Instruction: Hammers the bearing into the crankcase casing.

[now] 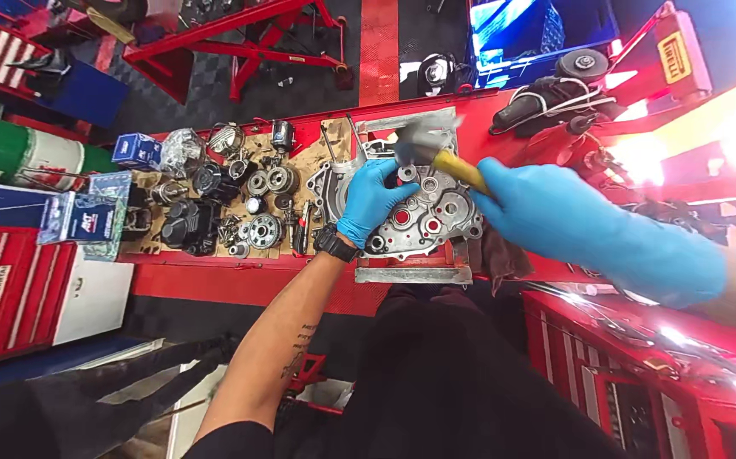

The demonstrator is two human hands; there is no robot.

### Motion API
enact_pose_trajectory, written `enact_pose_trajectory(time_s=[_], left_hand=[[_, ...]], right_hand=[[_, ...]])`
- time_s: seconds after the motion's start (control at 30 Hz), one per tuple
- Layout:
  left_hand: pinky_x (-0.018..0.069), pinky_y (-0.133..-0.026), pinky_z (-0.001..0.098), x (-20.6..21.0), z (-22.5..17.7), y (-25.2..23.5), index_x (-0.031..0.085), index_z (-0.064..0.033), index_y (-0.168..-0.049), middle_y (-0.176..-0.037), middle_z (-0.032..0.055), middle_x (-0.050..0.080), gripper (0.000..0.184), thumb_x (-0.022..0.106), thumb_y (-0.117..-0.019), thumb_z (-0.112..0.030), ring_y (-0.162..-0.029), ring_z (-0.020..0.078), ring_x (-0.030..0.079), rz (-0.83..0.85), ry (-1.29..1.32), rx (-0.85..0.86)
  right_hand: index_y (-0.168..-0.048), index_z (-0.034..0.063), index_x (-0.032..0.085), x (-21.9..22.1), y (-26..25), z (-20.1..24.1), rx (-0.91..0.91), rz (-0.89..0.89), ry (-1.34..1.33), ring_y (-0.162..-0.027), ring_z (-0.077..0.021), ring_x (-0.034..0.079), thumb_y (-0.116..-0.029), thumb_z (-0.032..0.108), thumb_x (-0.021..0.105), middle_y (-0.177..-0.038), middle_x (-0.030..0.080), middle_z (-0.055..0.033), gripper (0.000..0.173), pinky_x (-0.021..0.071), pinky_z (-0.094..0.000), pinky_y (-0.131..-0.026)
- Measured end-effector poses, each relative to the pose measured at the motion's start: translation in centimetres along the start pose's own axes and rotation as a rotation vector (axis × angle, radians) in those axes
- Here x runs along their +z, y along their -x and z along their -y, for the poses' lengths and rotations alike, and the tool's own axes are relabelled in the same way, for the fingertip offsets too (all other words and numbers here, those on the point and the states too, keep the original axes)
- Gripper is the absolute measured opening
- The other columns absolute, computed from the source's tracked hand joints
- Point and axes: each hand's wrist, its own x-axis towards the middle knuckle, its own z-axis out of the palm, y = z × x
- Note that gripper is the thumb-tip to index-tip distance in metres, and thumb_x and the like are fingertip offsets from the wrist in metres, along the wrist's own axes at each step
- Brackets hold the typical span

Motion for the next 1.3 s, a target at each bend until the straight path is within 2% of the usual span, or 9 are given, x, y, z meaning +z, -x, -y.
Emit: enact_pose_trajectory(time_s=[0.1,0.23,0.37,0.5,0.67,0.77,0.97,1.17,1.3], left_hand=[[0.052,-0.096,0.041,0.0,-0.2,-0.3,0.078,-0.0168,-0.106,-0.107,-0.0007,0.073,0.031,0.084,-0.0821,-0.037,-0.108,0.0138,0.065,-0.019,0.014,-0.009],[0.0523,-0.097,0.0401,0.1,0.0,0.0,0.078,-0.0158,-0.109,-0.108,0.0012,0.073,0.035,0.083,-0.0836,-0.039,-0.108,0.0143,0.066,-0.012,-0.01,-0.012],[0.0527,-0.099,0.0462,0.0,-0.4,-0.3,0.077,-0.0138,-0.112,-0.112,0.005,0.073,0.037,0.082,-0.0845,-0.038,-0.111,0.0195,0.067,-0.013,-0.062,0.006],[0.0509,-0.102,0.0437,0.0,0.1,0.0,0.075,-0.0169,-0.119,-0.117,0.0022,0.073,0.041,0.08,-0.0858,-0.039,-0.115,0.0165,0.065,0.002,-0.026,0.002],[0.0531,-0.096,0.0458,0.1,0.5,-0.1,0.076,-0.0151,-0.114,-0.111,0.0048,0.073,0.039,0.079,-0.0859,-0.042,-0.108,0.0185,0.067,-0.007,-0.014,0.011],[0.0526,-0.097,0.0465,0.1,0.6,-0.2,0.076,-0.0148,-0.115,-0.113,0.005,0.073,0.041,0.077,-0.0864,-0.044,-0.109,0.0196,0.067,0.004,-0.041,-0.011],[0.0589,-0.088,0.0364,-1.1,-0.6,0.5,0.074,-0.0111,-0.117,-0.109,0.0043,0.073,0.042,0.083,-0.0835,-0.034,-0.097,0.0129,0.07,-0.087,0.137,-0.088],[0.0605,-0.088,0.0383,-8.3,-3.2,10.2,0.07,-0.0044,-0.113,-0.104,0.0054,0.074,0.028,0.074,-0.0879,-0.017,-0.097,0.0179,0.071,-0.22,0.441,-0.101],[0.0611,-0.081,0.0338,-9.3,0.5,19.6,0.072,-0.0058,-0.108,-0.097,0.0033,0.075,0.025,0.073,-0.0864,-0.019,-0.089,0.0153,0.072,-0.032,0.419,-0.417]], right_hand=[[-0.103,0.012,0.056,-0.4,-0.3,0.0,0.01,0.081,0.074,-0.067,-0.0311,0.064,-0.1063,0.029,0.047,-0.069,0.058,-0.0073,0.02,0.0469,-0.0495,-0.055],[-0.098,0.0133,0.054,-0.8,0.2,0.3,-0.06,-0.07,0.029,-0.056,-0.0261,0.059,-0.1039,0.029,0.05,-0.061,0.051,-0.0027,0.017,0.0424,-0.0443,-0.047],[-0.106,0.012,0.056,0.2,-0.9,-0.3,0.048,0.102,-0.004,-0.072,-0.0327,0.065,-0.1058,0.028,0.048,-0.073,0.06,-0.0086,0.018,0.0483,-0.0519,-0.058],[-0.098,0.0146,0.059,1.5,1.5,-3.4,0.051,-0.134,-0.23,-0.059,-0.0214,0.058,-0.1038,0.033,0.053,-0.064,0.054,-0.0019,0.02,0.046,-0.045,-0.052],[-0.112,0.0071,0.064,12.0,7.8,-8.6,0.339,-0.255,-0.739,-0.06,-0.0154,0.06,-0.1024,0.034,0.054,-0.073,0.06,-0.0041,0.03,0.053,-0.0395,-0.055],[-0.107,0.0049,0.064,20.7,11.4,-10.2,0.549,-0.184,-0.94,-0.054,-0.0179,0.058,-0.1007,0.03,0.057,-0.068,0.059,-0.0053,0.027,0.0523,-0.0403,-0.051],[-0.108,0.0048,0.067,28.9,15.7,-10.3,0.69,-0.044,-0.886,-0.055,-0.0238,0.059,-0.0993,0.034,0.059,-0.068,0.061,-0.0091,0.031,0.0517,-0.0489,-0.053],[-0.106,0.0044,0.068,30.5,18.5,-10.2,0.636,0.031,-0.758,-0.06,-0.026,0.061,-0.0962,0.035,0.062,-0.069,0.062,-0.0103,0.033,0.0497,-0.0531,-0.058],[-0.114,0.0063,0.069,30.7,19.5,-9.3,0.524,0.279,-0.62,-0.075,-0.036,0.068,-0.098,0.036,0.061,-0.079,0.069,-0.0169,0.035,0.0524,-0.0616,-0.07]])
